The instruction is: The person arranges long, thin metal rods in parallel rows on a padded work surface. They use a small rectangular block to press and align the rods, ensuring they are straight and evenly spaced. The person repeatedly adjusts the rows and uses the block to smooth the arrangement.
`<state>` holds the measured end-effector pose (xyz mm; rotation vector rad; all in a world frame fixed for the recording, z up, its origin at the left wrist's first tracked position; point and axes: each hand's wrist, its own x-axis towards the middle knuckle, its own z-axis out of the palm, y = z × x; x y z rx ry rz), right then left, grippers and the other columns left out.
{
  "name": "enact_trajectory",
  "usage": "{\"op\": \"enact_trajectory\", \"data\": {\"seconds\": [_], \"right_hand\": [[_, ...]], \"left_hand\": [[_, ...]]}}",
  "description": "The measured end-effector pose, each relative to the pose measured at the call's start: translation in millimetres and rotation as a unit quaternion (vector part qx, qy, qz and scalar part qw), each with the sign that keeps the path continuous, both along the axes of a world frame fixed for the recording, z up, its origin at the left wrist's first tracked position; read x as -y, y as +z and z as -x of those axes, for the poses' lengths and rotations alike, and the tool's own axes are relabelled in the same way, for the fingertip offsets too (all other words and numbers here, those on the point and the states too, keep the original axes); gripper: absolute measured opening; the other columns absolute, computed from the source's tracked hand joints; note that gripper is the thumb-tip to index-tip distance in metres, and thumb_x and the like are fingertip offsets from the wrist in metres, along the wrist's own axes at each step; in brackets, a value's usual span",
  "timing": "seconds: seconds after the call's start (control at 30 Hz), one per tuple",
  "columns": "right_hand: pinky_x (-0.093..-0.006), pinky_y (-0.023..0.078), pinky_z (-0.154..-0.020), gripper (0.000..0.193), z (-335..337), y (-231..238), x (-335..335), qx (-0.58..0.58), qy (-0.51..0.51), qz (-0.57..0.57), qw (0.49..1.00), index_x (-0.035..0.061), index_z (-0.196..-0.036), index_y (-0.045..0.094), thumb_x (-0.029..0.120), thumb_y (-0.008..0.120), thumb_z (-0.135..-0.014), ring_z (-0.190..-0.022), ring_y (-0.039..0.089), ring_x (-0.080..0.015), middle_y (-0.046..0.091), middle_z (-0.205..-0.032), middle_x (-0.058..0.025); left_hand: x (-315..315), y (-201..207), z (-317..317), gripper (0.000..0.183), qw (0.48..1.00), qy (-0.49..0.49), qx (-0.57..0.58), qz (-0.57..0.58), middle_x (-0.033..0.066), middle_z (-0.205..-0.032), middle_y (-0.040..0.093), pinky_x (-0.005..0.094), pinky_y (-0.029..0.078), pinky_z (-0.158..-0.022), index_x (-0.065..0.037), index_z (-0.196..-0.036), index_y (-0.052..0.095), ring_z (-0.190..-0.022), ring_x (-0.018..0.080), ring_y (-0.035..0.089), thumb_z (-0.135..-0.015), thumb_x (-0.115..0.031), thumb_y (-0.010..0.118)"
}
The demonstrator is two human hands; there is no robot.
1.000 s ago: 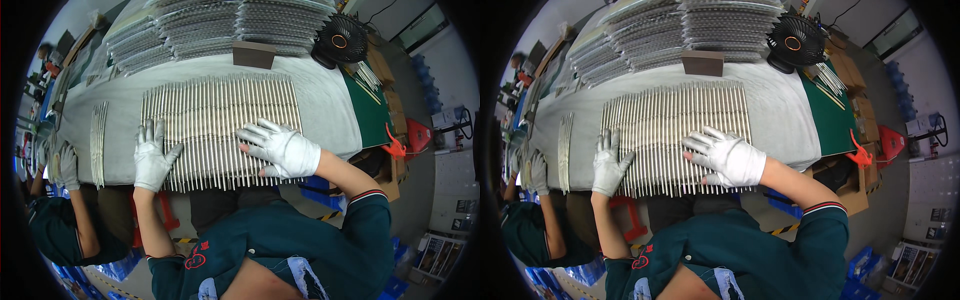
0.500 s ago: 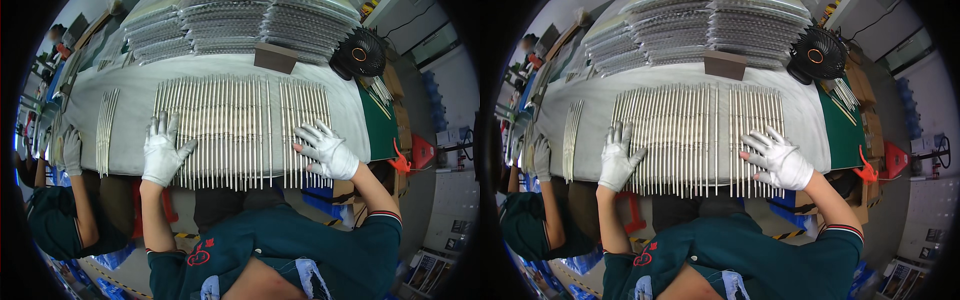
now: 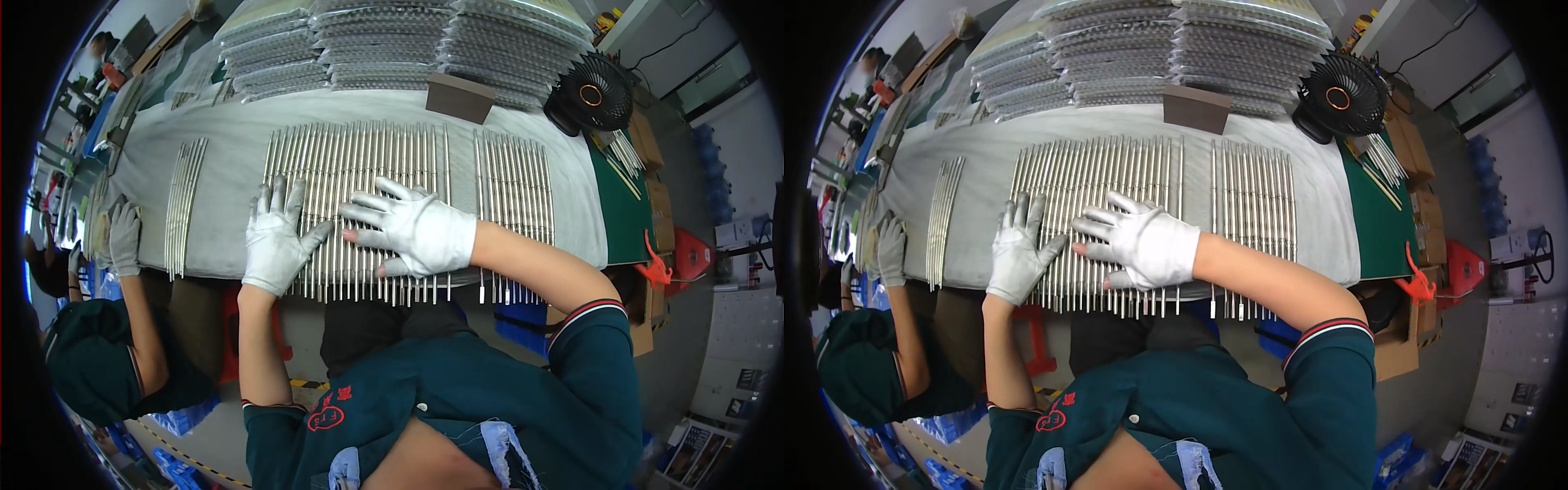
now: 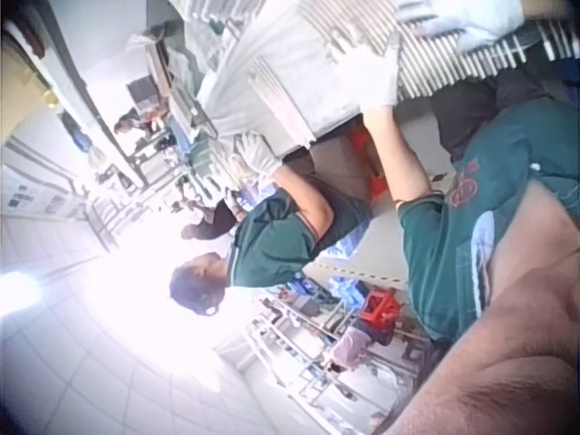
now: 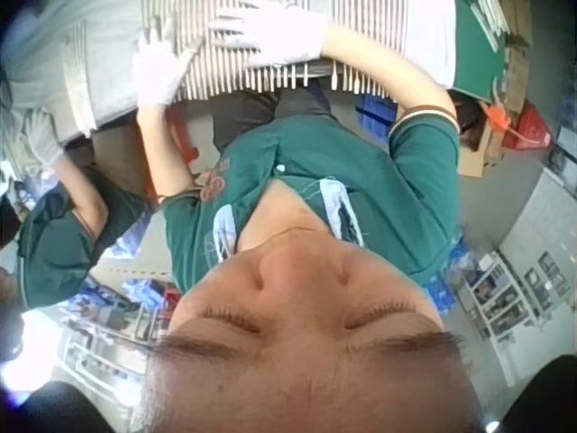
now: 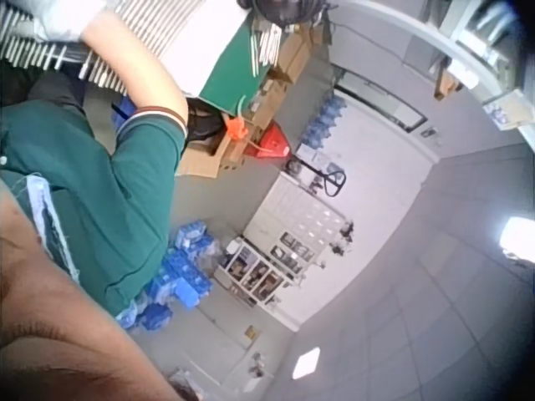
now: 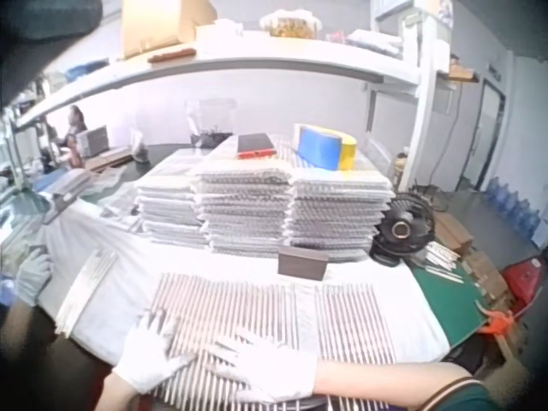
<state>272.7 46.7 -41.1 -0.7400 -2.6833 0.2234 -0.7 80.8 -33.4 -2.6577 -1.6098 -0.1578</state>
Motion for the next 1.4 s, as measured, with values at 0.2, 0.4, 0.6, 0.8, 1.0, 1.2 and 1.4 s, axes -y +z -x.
{"op": "enact_trajectory", "data": {"seconds": [0.2, 0.4, 0.6, 0.8, 1.0, 1.2, 1.4], "right_hand": [[-0.0582, 0.023, -0.121, 0.063, -18, -2, 6, 0.041, -0.012, 0.024, 0.999, 0.0123, -0.143, 0.056, 0.053, 0.055, -0.094, -0.146, 0.038, -0.0366, 0.042, -0.158, -0.0175], [-0.0595, 0.023, -0.121, 0.06, -45, 3, 23, 0.061, -0.038, 0.039, 0.997, 0.012, -0.143, 0.056, 0.049, 0.056, -0.096, -0.146, 0.039, -0.0372, 0.041, -0.158, -0.0173], [-0.0597, 0.023, -0.121, 0.062, -48, 4, 25, 0.062, -0.037, 0.047, 0.996, 0.011, -0.143, 0.056, 0.049, 0.056, -0.095, -0.147, 0.037, -0.0374, 0.041, -0.158, -0.0183], [-0.0587, 0.024, -0.121, 0.062, -56, 5, 27, 0.07, -0.035, 0.042, 0.996, 0.0105, -0.143, 0.056, 0.049, 0.057, -0.094, -0.146, 0.039, -0.0375, 0.041, -0.157, -0.019], [-0.0575, 0.024, -0.121, 0.062, -68, 9, 36, 0.078, -0.05, 0.044, 0.995, 0.0092, -0.143, 0.055, 0.047, 0.057, -0.094, -0.145, 0.04, -0.0377, 0.042, -0.157, -0.0198], [-0.058, 0.022, -0.122, 0.064, -89, 19, 54, 0.078, -0.1, 0.084, 0.988, 0.0078, -0.144, 0.053, 0.047, 0.058, -0.094, -0.147, 0.036, -0.039, 0.041, -0.157, -0.0206], [-0.0588, 0.019, -0.122, 0.072, -180, -3, 82, 0.035, -0.329, 0.031, 0.943, 0.0143, -0.154, 0.041, 0.064, 0.035, -0.102, -0.148, 0.032, -0.0421, 0.037, -0.158, -0.0225]], "left_hand": [[-5, 0, 10, 0.09, 0.998, 0.053, 0.01, -0.024, 0.027, -0.159, 0.033, 0.0498, 0.044, -0.109, -0.006, -0.152, 0.044, -0.136, 0.044, 0.046, -0.087, -0.066, 0.062], [-20, 14, 2, 0.072, 0.988, 0.152, 0.008, -0.028, 0.0205, -0.133, 0.063, 0.0486, 0.054, -0.089, -0.004, -0.136, 0.061, -0.106, 0.0413, 0.066, -0.091, -0.059, 0.063], [-14, 10, -12, 0.069, 0.989, 0.14, 0.031, -0.046, 0.0206, -0.132, 0.063, 0.0482, 0.053, -0.092, -0.003, -0.138, 0.06, -0.111, 0.0396, 0.064, -0.093, -0.056, 0.062], [-1, 11, -37, 0.072, 0.987, 0.141, 0.055, -0.043, 0.0188, -0.133, 0.063, 0.0474, 0.054, -0.092, -0.003, -0.137, 0.06, -0.112, 0.0381, 0.063, -0.09, -0.058, 0.064], [1, 6, -42, 0.07, 0.988, 0.126, 0.057, -0.074, 0.0184, -0.129, 0.065, 0.0471, 0.055, -0.088, -0.003, -0.132, 0.063, -0.107, 0.0368, 0.065, -0.089, -0.058, 0.066], [7, 10, -53, 0.072, 0.988, 0.138, 0.048, -0.047, 0.0188, -0.132, 0.063, 0.0477, 0.053, -0.092, -0.003, -0.135, 0.061, -0.11, 0.0383, 0.063, -0.09, -0.058, 0.065], [7, 6, -53, 0.071, 0.988, 0.12, 0.044, -0.083, 0.0187, -0.125, 0.066, 0.0467, 0.056, -0.085, -0.003, -0.131, 0.064, -0.103, 0.0356, 0.066, -0.089, -0.059, 0.065]]}}
